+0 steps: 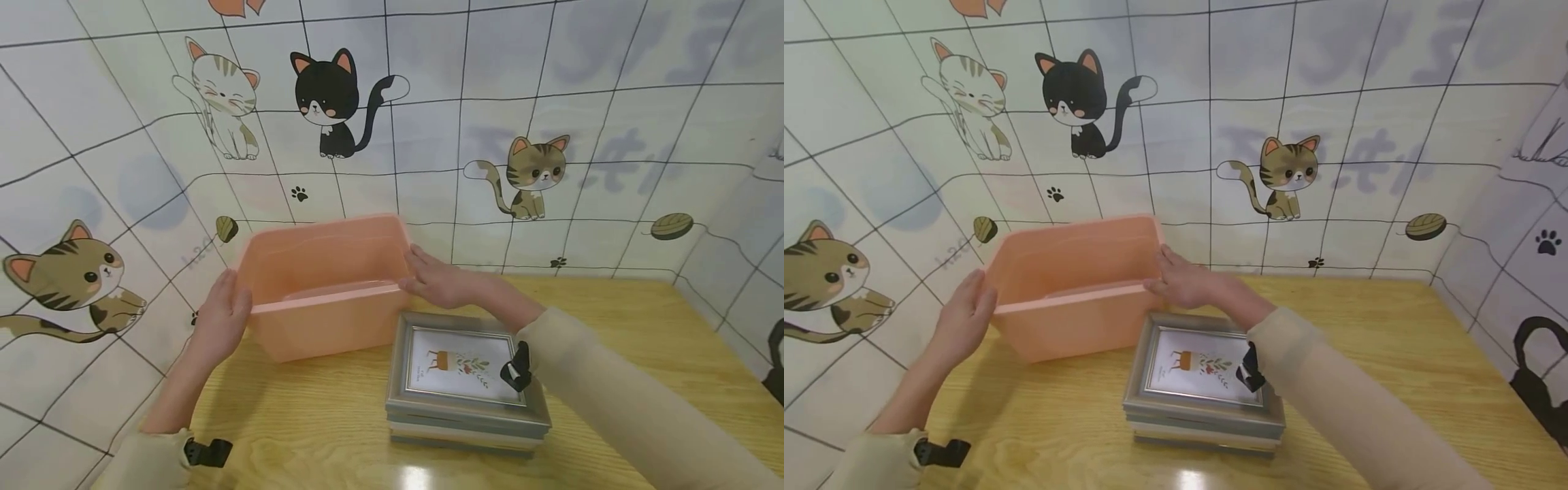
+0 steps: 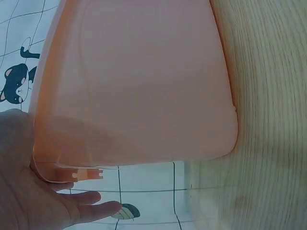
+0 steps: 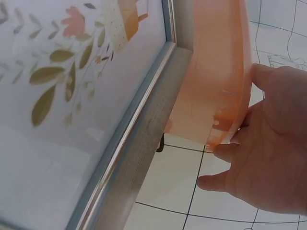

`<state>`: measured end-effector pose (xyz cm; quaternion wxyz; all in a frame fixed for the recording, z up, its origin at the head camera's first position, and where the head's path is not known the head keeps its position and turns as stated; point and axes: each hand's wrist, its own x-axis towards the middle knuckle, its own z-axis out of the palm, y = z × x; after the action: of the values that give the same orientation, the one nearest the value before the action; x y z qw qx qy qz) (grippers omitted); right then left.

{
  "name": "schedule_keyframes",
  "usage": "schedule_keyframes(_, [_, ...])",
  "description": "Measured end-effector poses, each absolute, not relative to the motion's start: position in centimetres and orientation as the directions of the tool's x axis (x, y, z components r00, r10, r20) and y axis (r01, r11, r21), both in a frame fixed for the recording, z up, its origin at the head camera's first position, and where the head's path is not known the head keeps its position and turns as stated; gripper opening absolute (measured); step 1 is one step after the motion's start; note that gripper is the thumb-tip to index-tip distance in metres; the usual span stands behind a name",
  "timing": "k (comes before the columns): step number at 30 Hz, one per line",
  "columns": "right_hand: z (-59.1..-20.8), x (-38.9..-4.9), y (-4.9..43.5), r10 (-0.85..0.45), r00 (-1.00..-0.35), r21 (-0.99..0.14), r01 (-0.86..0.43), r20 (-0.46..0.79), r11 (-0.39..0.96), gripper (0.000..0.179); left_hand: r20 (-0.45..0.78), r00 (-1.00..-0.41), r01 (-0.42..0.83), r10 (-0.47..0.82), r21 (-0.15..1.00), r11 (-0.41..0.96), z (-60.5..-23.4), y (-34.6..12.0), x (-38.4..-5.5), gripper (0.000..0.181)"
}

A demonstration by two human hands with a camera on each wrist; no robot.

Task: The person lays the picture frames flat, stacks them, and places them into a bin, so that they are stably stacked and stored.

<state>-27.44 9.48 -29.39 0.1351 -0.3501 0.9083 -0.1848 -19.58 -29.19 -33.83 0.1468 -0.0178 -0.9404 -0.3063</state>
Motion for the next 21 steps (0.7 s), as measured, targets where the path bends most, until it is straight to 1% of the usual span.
schedule_keyframes(7, [-29.2, -27.3, 11.4, -0.681, -0.722, -0.440, -0.575, -0.124, 0.690, 0.076, 0.280, -0.959, 0.134, -0.039, 0.571, 0.810, -33.8, -27.7, -20.4, 0.066])
schedule_keyframes(11, [-29.1, -27.0, 12.4, -0.673, -0.727, -0.457, -0.556, -0.138, 0.694, 0.076, 0.300, -0.954, 0.161, -0.024, 0.577, 0.801, -34.1, -26.8, -20.9, 0.065])
schedule_keyframes(15, [-28.6, -26.6, 13.5, -0.662, -0.734, -0.447, -0.546, -0.153, 0.709, 0.077, 0.322, -0.946, 0.181, -0.023, 0.588, 0.788, -34.2, -25.7, -21.6, 0.062])
schedule_keyframes(18, [-28.0, -26.3, 14.5, -0.661, -0.732, -0.444, -0.543, -0.165, 0.713, 0.076, 0.339, -0.940, 0.194, -0.025, 0.595, 0.780, -34.4, -24.8, -22.2, 0.061])
schedule_keyframes(21, [-27.8, -26.0, 15.5, -0.670, -0.724, -0.464, -0.543, -0.164, 0.700, 0.075, 0.333, -0.943, 0.192, -0.026, 0.605, 0.773, -34.7, -24.0, -22.7, 0.062])
